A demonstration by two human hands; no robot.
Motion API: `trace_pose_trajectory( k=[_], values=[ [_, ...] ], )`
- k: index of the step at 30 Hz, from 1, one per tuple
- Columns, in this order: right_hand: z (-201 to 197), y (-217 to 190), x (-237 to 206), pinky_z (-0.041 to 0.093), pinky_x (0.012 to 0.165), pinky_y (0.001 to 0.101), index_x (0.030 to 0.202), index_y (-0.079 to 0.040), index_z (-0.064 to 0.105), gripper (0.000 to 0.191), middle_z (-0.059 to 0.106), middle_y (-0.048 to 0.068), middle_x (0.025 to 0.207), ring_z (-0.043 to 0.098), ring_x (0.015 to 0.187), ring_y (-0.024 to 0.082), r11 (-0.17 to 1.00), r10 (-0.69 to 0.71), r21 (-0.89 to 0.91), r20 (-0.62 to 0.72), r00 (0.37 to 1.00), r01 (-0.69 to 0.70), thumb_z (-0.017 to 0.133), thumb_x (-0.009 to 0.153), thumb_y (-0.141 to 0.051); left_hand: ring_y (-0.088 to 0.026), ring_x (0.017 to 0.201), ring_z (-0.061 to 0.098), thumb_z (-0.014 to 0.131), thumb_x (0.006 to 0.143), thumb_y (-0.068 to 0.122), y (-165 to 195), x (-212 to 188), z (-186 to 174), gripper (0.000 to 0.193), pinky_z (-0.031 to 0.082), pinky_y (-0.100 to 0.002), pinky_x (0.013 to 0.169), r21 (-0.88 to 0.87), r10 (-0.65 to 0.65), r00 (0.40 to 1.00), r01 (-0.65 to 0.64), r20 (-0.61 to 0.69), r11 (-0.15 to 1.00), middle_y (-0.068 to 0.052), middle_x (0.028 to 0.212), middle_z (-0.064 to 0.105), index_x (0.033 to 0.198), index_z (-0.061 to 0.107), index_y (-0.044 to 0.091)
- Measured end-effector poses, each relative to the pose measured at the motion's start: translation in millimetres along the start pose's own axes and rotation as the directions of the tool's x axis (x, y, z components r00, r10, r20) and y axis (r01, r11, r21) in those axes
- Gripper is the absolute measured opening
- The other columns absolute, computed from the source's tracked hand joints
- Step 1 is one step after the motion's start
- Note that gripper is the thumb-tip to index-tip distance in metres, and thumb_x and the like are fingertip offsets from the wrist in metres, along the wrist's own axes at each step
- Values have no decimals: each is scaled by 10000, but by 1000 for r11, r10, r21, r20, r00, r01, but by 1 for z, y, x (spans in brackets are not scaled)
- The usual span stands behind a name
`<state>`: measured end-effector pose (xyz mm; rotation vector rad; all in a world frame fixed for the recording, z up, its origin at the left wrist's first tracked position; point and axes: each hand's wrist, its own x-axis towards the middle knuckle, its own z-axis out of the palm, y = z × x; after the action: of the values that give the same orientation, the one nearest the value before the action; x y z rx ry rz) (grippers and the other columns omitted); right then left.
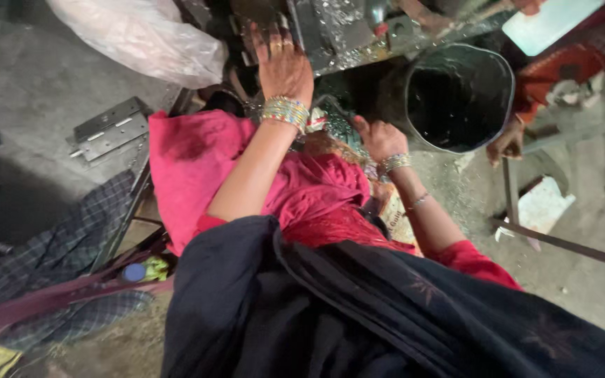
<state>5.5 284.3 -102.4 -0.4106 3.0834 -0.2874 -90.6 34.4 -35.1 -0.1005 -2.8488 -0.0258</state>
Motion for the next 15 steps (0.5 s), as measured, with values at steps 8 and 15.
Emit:
trace_pose_trajectory(
  k=[8, 15],
  values=[
    [-41, -8, 34, 562, 651, 501, 827, -48, 685, 699, 707, 204, 787, 711, 734, 394, 992, 84, -87, -21, 996, -86, 367, 1144, -584, -319, 1417, 446, 494, 1008, 218, -6, 26, 31, 355, 169, -606, 1218, -67, -67, 993, 74, 101, 995, -159, 1422, 624, 1149, 771, 48],
    [-42, -22, 3, 513, 523, 514, 986, -3, 699, 406, 695, 239, 749, 694, 679, 422, 985, -150, -90, -6, 989, 149, 436, 1063, -303, -317, 1358, 478, 482, 1028, 216, -10, 18, 30, 331, 229, -600, 1202, -119, -85, 960, 120, 267, 986, -147, 1323, 646, 1179, 734, 63]
  ],
)
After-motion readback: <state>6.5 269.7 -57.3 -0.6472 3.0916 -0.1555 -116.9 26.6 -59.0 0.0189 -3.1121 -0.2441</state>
